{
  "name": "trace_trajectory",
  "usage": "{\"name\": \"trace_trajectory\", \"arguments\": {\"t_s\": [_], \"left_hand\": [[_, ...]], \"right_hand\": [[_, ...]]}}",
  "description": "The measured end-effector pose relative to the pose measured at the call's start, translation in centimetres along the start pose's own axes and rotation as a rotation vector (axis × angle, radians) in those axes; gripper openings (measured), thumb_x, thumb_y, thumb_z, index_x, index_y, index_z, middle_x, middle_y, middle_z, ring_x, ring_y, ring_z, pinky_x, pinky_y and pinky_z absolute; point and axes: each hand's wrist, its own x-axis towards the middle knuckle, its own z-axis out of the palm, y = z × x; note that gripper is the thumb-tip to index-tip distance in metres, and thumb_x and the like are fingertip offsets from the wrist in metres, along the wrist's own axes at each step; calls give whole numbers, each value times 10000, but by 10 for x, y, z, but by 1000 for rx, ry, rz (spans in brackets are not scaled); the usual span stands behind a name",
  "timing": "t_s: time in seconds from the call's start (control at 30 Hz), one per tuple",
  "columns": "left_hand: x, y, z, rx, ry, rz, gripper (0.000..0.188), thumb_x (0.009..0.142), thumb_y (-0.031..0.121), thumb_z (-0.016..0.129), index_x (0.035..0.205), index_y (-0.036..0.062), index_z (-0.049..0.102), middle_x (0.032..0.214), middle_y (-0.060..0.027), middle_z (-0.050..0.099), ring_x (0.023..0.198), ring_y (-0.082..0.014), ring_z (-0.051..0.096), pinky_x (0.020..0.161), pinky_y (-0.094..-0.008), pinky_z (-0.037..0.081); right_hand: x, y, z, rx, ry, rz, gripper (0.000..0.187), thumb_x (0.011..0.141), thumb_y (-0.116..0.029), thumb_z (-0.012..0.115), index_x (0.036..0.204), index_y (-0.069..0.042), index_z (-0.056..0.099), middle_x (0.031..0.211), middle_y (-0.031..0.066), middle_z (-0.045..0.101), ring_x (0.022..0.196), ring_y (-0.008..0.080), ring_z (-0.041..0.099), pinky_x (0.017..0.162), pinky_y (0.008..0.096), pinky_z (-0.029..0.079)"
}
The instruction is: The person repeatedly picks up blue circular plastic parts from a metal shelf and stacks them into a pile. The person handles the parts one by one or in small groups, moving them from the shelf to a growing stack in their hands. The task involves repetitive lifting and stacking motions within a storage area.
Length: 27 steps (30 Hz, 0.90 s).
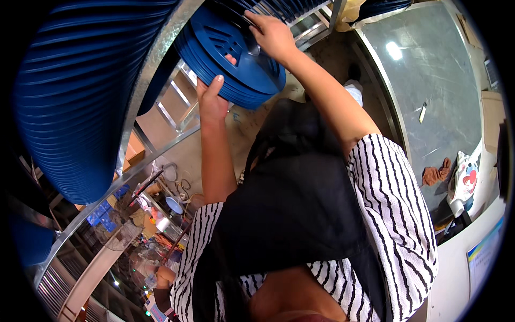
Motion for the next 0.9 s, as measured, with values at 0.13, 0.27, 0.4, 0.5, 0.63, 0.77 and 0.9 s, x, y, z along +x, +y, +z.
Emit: {"name": "trace_trajectory", "arguments": {"t_s": [0.13, 0.27, 0.4, 0.5, 0.63, 0.77, 0.9], "left_hand": [[-2, 8, -5, 20, 17, 30, 617, 820, -23, 474, 1398, -52, 262, 1273, -267, 513, 1198, -346, 523, 1074, -458, 364], [0, 13, -7, 85, -3, 73, 612, 830, -28, 472, 1403, -54, 259, 1272, -276, 512, 1212, -362, 508, 1087, -466, 345], [3, 13, -7, 64, -9, 106, 592, 840, -57, 465, 1396, -55, 262, 1257, -278, 524, 1191, -369, 524, 1077, -463, 365], [11, 11, -11, 38, -67, 117, 581, 839, -56, 493, 1378, -50, 278, 1248, -269, 535, 1174, -354, 541, 1053, -466, 399], [22, 1, -7, -39, -84, 122, 572, 826, -73, 535, 1354, -23, 318, 1218, -259, 562, 1152, -349, 560, 1031, -452, 430], [34, -7, -6, -87, -106, 110, 536, 824, -54, 570, 1322, -7, 377, 1211, -241, 574, 1137, -325, 576, 1014, -439, 450], [57, -17, -8, -85, -95, 124, 525, 817, -43, 584, 1305, -4, 393, 1198, -234, 585, 1132, -312, 581, 1016, -434, 449]], "right_hand": [[-6, 3, 3, -13, -31, -17, 433, 854, -185, 602, 1284, -195, 548, 1043, 117, 640, 977, 311, 595, 832, 387, 490], [-7, 12, 0, 32, -65, 10, 461, 854, -212, 615, 1306, -175, 530, 1104, 123, 636, 998, 300, 604, 856, 369, 484], [0, 10, -11, 125, -155, 39, 445, 833, -168, 573, 1265, -64, 540, 1149, 196, 608, 1039, 352, 589, 900, 398, 472], [3, 22, -7, 174, -197, -3, 467, 829, -196, 583, 1278, -78, 535, 1145, 200, 610, 1041, 353, 590, 886, 398, 472], [2, 27, -7, 174, -312, 59, 462, 864, -238, 617, 1306, -140, 527, 1174, 139, 621, 1043, 290, 607, 889, 350, 473], [-12, 32, -27, 29, -340, 101, 478, 834, -358, 613, 1255, -136, 571, 1159, 181, 613, 1065, 348, 581, 904, 395, 465], [-29, 36, -52, 6, -287, 120, 434, 833, -340, 615, 1199, -108, 605, 1075, 184, 644, 1011, 360, 602, 879, 397, 474]]}}
